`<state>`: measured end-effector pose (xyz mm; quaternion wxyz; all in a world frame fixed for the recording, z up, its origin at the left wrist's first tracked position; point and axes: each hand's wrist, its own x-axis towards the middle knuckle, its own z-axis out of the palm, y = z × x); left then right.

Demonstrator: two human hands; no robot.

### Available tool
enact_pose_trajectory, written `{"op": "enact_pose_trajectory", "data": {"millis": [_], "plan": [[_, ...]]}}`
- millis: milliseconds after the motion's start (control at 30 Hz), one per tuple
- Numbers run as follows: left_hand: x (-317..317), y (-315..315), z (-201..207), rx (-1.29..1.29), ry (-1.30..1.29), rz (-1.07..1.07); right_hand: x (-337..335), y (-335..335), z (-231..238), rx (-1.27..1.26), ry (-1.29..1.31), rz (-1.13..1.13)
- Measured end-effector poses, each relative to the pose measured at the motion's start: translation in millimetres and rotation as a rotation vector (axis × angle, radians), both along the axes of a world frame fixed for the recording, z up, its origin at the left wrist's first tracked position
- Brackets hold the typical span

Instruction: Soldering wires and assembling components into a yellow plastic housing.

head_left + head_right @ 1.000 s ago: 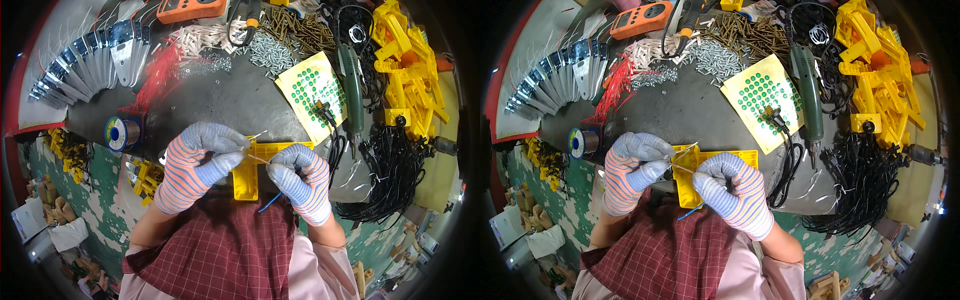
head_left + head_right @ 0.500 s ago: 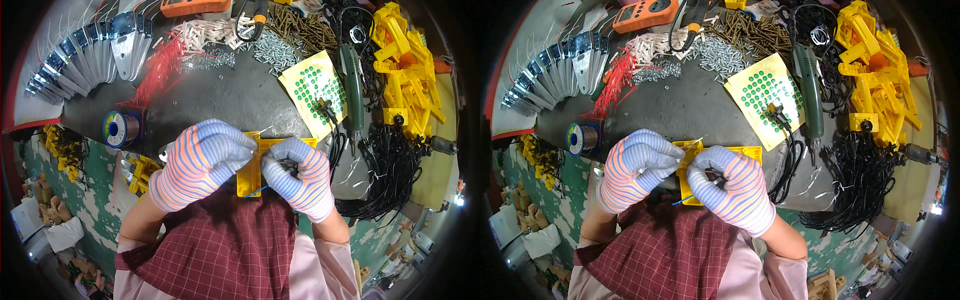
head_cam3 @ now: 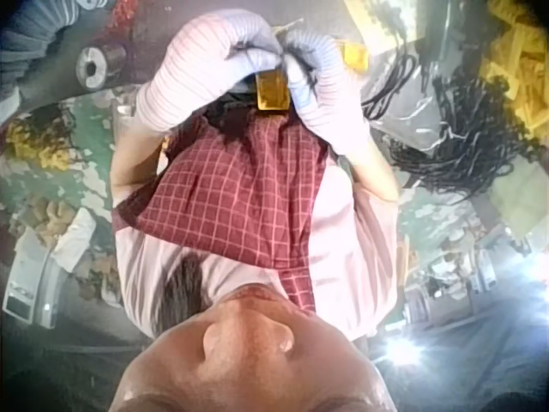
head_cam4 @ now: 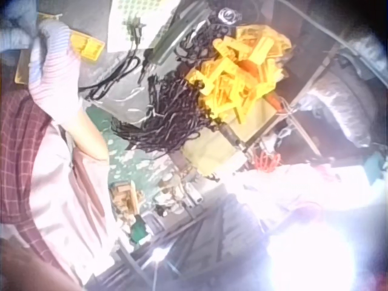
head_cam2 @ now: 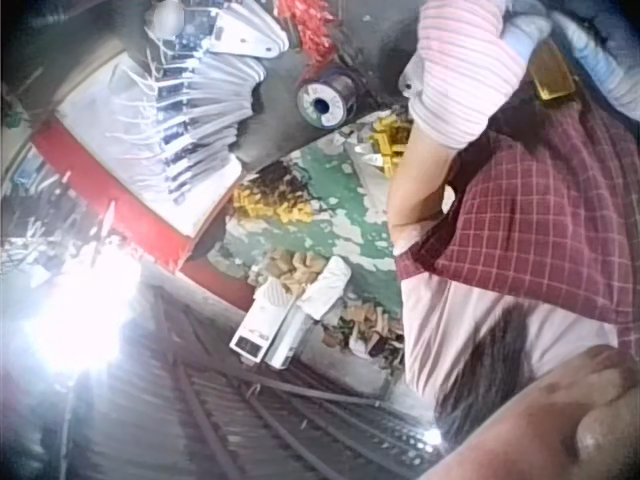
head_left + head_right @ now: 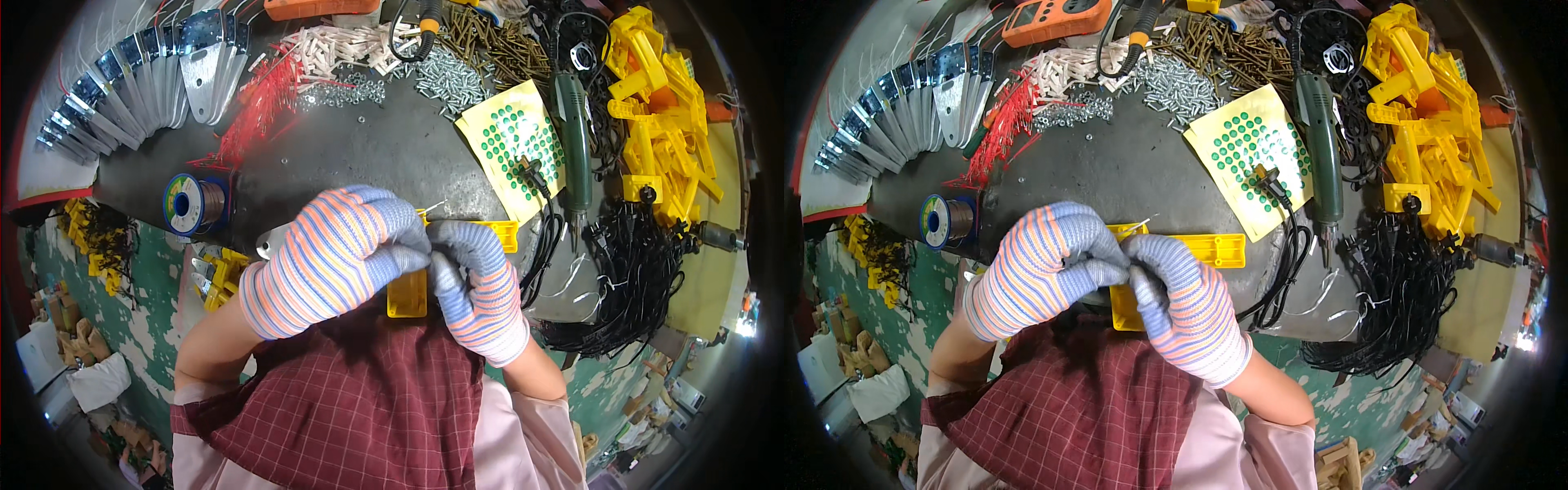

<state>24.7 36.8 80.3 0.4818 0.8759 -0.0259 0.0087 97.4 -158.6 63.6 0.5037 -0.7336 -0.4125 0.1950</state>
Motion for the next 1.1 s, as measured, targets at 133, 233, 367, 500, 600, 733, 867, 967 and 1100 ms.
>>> {"op": "enact_pose_trajectory", "data": {"millis": [133,233,367,500,600,733,867,967,1100], "plan": [[-7,4,-3,-0.027,-0.166,0.207,-1,0,-3,0.077,-0.106,-0.149],[-32,-9,-5,-0.725,0.145,0.416,-4,-6,0,0.011,0.393,-0.353],[-35,-20,-13,-1.364,0.300,0.417,-2,-7,-4,0.185,0.373,-0.248],[-25,-27,-17,-1.402,0.203,0.471,2,1,16,0.189,0.658,-0.138],[-21,-27,-18,-0.977,0.071,0.506,6,17,22,-0.117,0.653,-0.113],[-19,-22,-25,-1.083,-0.131,0.601,-1,5,8,0.066,0.609,-0.232],[-10,-42,-16,-1.026,-0.091,0.627,-17,2,-14,0.140,0.215,-0.335],[-6,-37,-13,-0.852,-0.014,0.536,-21,11,-12,0.201,0.091,-0.360],[-1,-45,-14,-1.076,0.040,0.490,1,2,22,0.025,-0.144,-0.202]]}}
